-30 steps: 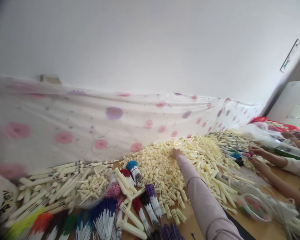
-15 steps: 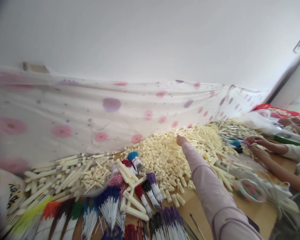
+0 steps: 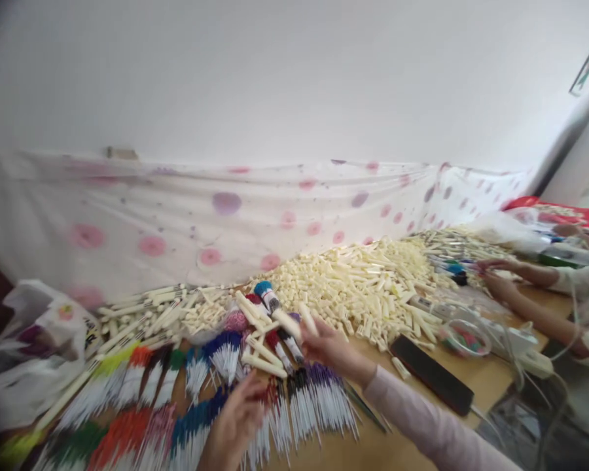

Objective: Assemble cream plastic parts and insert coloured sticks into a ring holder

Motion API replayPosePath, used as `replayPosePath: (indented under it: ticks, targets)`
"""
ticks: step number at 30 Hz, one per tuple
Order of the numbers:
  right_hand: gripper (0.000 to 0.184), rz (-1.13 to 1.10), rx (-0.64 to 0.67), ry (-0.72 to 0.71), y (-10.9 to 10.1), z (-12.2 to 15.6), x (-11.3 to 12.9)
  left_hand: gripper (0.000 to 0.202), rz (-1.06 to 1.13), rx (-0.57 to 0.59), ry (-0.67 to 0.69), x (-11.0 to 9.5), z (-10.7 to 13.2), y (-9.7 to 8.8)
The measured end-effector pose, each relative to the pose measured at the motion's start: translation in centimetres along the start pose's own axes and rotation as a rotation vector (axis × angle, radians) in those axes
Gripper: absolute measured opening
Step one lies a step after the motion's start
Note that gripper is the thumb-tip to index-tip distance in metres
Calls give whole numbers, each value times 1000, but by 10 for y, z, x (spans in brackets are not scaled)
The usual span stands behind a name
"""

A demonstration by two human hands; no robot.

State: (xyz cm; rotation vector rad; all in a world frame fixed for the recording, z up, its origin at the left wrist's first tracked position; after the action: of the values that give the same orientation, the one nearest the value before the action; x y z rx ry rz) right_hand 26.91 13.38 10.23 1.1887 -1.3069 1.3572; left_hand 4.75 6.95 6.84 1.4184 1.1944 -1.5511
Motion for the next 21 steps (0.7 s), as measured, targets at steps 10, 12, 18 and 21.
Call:
replayPosePath:
  ticks: [10, 12, 18, 21]
  targets:
    - [42, -124, 417, 32, 85, 99, 13, 43, 18, 171, -93, -26, 26, 9]
    - [38, -104, 418, 15, 82, 97, 18, 49, 86, 148, -148, -20, 33, 6]
    - [36, -55, 139, -186, 99, 95, 14, 58, 606, -52, -128, -1, 37, 5]
    - [42, -84, 74, -257, 124, 100, 2, 56, 628, -67, -127, 2, 35, 4]
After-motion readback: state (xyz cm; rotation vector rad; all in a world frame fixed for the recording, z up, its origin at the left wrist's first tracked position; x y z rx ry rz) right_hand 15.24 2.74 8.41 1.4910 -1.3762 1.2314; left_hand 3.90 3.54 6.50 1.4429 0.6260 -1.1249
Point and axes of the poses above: each hand's wrist, its own z-axis away from the middle knuckle, its own y-axis out of the palm, x = y × z, the point moved 5 cm from there along -z, towards the middle knuckle, and after that the axes turned 4 degrees about -y, right-handed, at the moved point
